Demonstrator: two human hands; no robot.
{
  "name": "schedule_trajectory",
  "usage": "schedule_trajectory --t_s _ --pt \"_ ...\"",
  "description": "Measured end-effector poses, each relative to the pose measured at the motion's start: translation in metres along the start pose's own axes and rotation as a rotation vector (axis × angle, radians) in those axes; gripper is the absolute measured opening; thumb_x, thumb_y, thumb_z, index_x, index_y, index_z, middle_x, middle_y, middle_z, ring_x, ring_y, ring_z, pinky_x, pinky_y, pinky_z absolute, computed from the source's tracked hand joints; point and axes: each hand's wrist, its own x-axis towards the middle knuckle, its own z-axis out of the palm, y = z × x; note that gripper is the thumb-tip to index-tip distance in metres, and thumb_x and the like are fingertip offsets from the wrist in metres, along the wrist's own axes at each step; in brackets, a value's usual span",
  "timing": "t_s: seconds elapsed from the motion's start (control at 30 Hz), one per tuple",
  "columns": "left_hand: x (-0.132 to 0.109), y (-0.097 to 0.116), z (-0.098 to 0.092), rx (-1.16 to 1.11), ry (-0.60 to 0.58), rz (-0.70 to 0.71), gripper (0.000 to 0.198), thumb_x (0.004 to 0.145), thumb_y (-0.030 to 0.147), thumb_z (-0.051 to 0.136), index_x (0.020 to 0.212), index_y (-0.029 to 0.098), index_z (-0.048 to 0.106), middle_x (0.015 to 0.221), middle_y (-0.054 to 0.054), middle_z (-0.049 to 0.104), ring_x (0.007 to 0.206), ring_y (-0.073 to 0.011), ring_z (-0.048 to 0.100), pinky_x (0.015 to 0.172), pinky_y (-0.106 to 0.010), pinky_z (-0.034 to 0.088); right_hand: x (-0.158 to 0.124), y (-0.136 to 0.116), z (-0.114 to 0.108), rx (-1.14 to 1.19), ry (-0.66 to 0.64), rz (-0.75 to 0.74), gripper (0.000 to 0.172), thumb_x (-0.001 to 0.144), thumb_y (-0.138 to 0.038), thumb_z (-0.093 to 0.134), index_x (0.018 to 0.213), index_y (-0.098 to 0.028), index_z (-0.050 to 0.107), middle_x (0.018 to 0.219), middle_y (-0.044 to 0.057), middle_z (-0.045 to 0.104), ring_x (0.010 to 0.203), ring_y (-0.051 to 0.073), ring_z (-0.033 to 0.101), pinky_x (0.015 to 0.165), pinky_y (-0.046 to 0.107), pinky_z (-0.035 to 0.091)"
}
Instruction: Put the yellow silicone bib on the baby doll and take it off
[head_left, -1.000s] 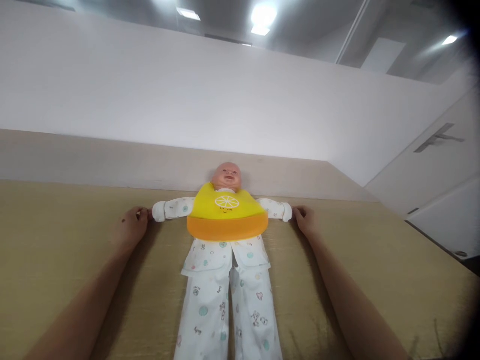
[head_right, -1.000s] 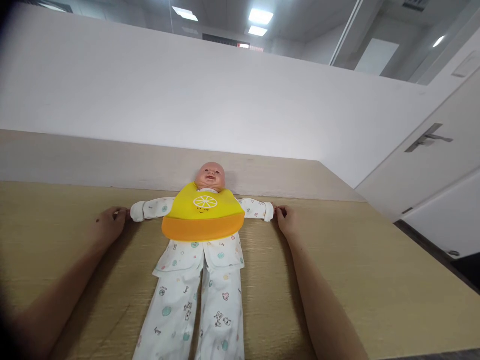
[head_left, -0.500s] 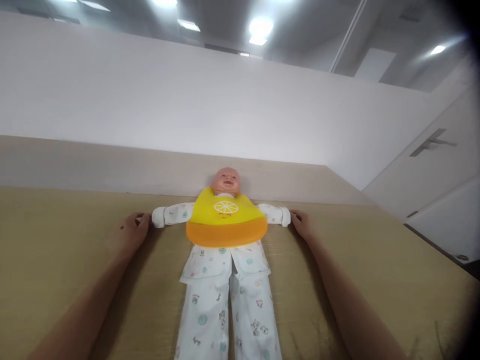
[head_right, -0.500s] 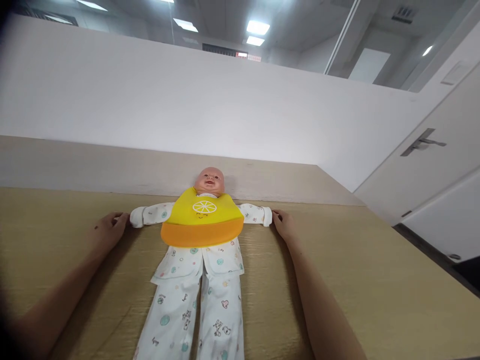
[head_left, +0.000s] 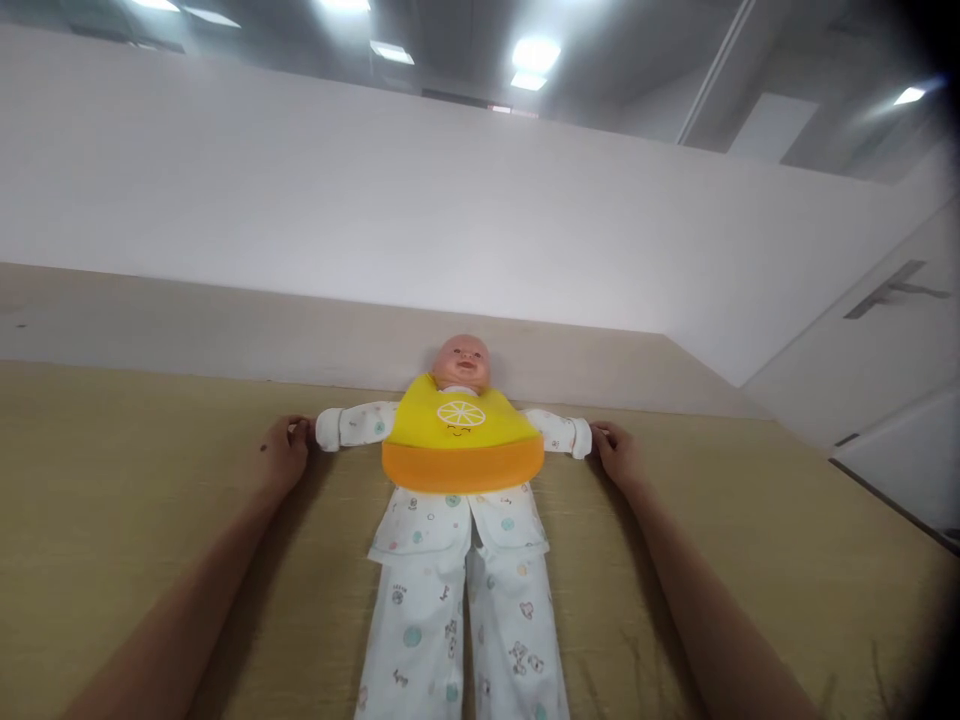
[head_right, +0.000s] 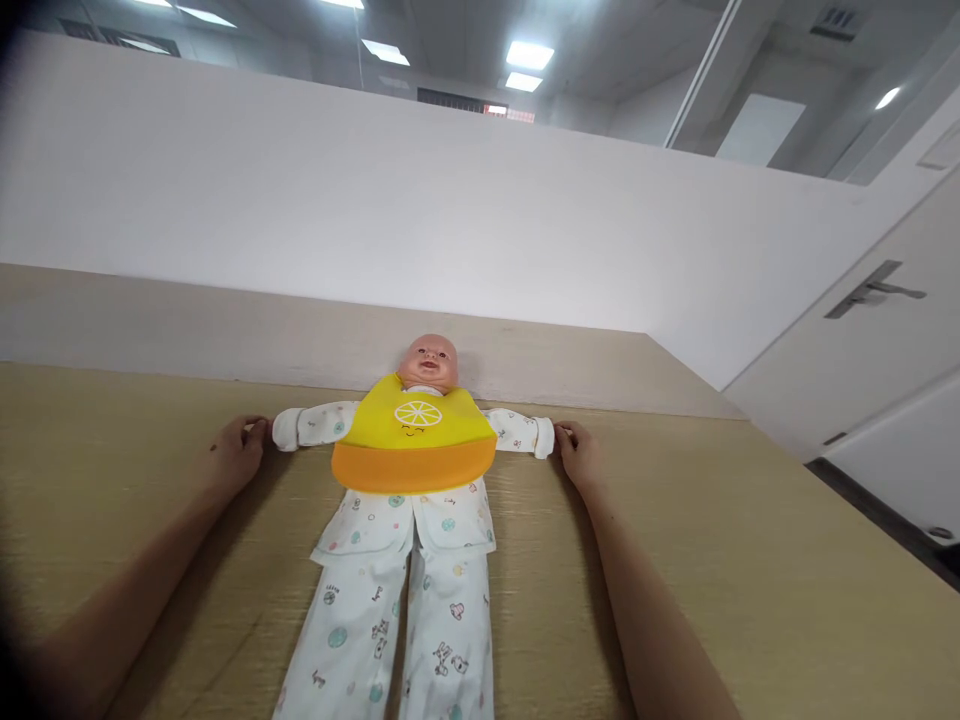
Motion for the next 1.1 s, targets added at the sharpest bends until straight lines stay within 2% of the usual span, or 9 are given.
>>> schedule_trajectory --t_s 0.13,0.47,0.77,0.93,1.1 --pt "0.003 -0.002 0.003 -0.012 0.021 -0.02 0.043 0.096 0.041 0.032 0.121 0.019 0.058 0.12 -0.015 0.066 0.109 -0.0335 0.061 0.089 -0.047 0.046 0.0 -0.002 0.002 -0.027 0.065 0.011 0.06 0.076 -0.061 0.041 0.098 -0.012 0.068 0.066 0.01 0.065 0.061 0.022 0.057 0.062 0.033 0.042" --pt "0.006 -0.005 0.006 -0.032 0.052 -0.045 0.043 0.096 0.042 0.03 0.121 0.02 0.057 0.121 -0.016 0.065 0.109 -0.0341 0.06 0.088 -0.047 0.045 0.0 -0.001 0.005 -0.148 0.11 0.045 0.042 0.084 -0.041 0.04 0.101 -0.015 0.069 0.082 0.013 0.069 0.075 0.024 0.062 0.066 0.032 0.043" --pt "-0.003 0.005 -0.002 -0.058 0.069 -0.056 0.039 0.095 0.036 0.034 0.122 0.02 0.056 0.119 -0.015 0.066 0.109 -0.0345 0.06 0.088 -0.047 0.045 -0.002 -0.005 0.004 -0.176 0.11 0.034 0.036 0.086 -0.034 0.038 0.099 -0.017 0.066 0.087 0.017 0.07 0.079 0.03 0.063 0.067 0.037 0.045" --pt "0.0 -0.001 0.001 -0.058 0.086 -0.043 0.039 0.095 0.034 0.032 0.12 0.019 0.058 0.121 -0.017 0.065 0.108 -0.0332 0.061 0.087 -0.045 0.046 -0.001 -0.004 0.005 -0.226 0.091 0.057 0.035 0.088 -0.033 0.038 0.102 -0.018 0.066 0.095 0.016 0.07 0.084 0.03 0.063 0.071 0.037 0.045" --pt "0.003 -0.005 0.003 0.001 0.065 -0.022 0.033 0.091 0.026 0.039 0.112 0.019 0.063 0.115 -0.014 0.068 0.103 -0.0324 0.062 0.083 -0.044 0.047 -0.001 0.0 0.007 -0.273 0.052 0.07 0.036 0.09 -0.034 0.039 0.106 -0.018 0.066 0.097 0.013 0.071 0.085 0.028 0.063 0.074 0.038 0.045"
